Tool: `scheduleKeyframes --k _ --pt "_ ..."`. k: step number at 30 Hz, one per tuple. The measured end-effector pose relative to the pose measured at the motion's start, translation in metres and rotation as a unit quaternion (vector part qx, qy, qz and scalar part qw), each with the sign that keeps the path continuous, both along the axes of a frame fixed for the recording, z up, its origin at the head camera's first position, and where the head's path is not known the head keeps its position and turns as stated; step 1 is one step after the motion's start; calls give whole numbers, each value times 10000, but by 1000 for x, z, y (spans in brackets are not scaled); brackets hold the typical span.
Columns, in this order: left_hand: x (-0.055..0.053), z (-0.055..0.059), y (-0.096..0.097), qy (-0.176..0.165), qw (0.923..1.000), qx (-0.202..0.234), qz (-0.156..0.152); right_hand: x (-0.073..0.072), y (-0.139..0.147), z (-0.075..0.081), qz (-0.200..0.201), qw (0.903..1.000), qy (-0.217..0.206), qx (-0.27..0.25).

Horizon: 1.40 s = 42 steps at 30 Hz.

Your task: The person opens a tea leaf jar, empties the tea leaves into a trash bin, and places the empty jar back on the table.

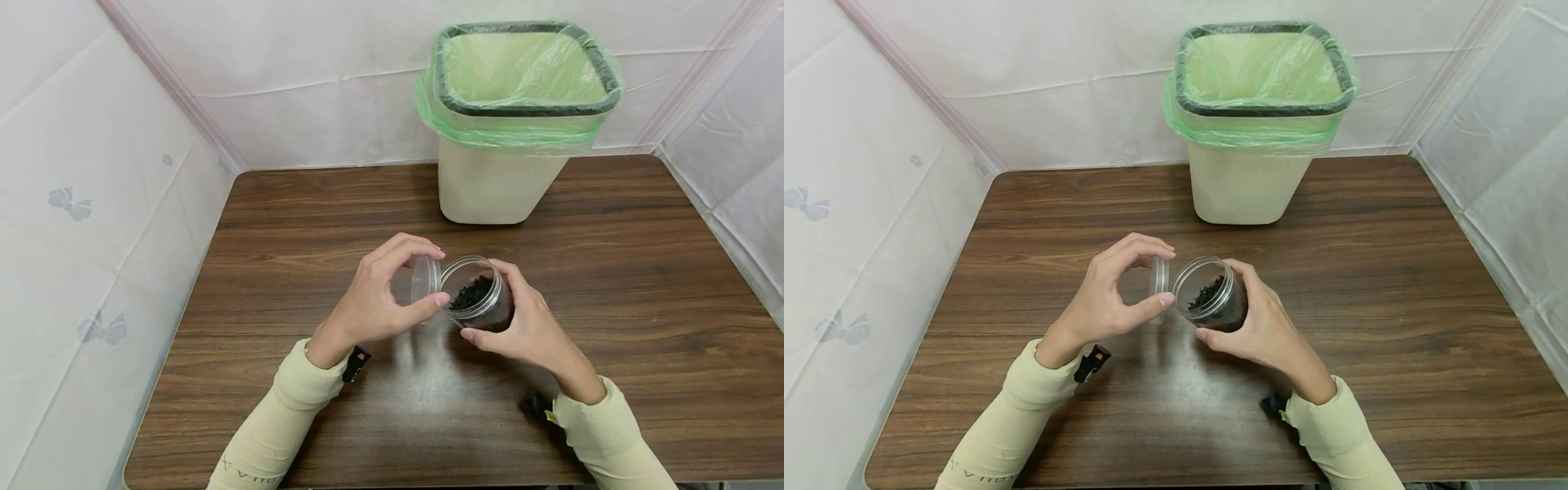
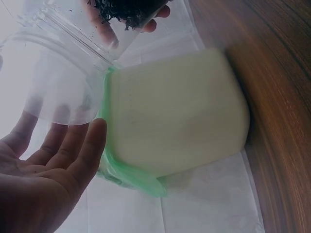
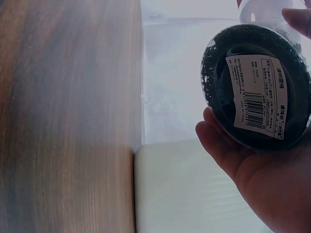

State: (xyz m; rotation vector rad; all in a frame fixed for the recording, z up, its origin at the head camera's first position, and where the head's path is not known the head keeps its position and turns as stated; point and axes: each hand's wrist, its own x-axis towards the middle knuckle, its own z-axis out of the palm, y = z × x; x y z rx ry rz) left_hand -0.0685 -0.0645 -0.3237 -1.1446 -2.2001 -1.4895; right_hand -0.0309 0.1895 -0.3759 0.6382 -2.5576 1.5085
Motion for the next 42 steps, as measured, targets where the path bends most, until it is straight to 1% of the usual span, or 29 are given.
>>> scheduleKeyframes --k 28,35,42 --pt "1 -4 -2 -129 9998 -134 23 -1 4 0 -66 9999 106 -54" --pt "1 -4 -2 -153 9998 -152 36 -1 5 0 -113 9998 150 9" --pt "1 -6 -2 -204 9997 -134 15 -2 7 0 -116 9997 224 -54"
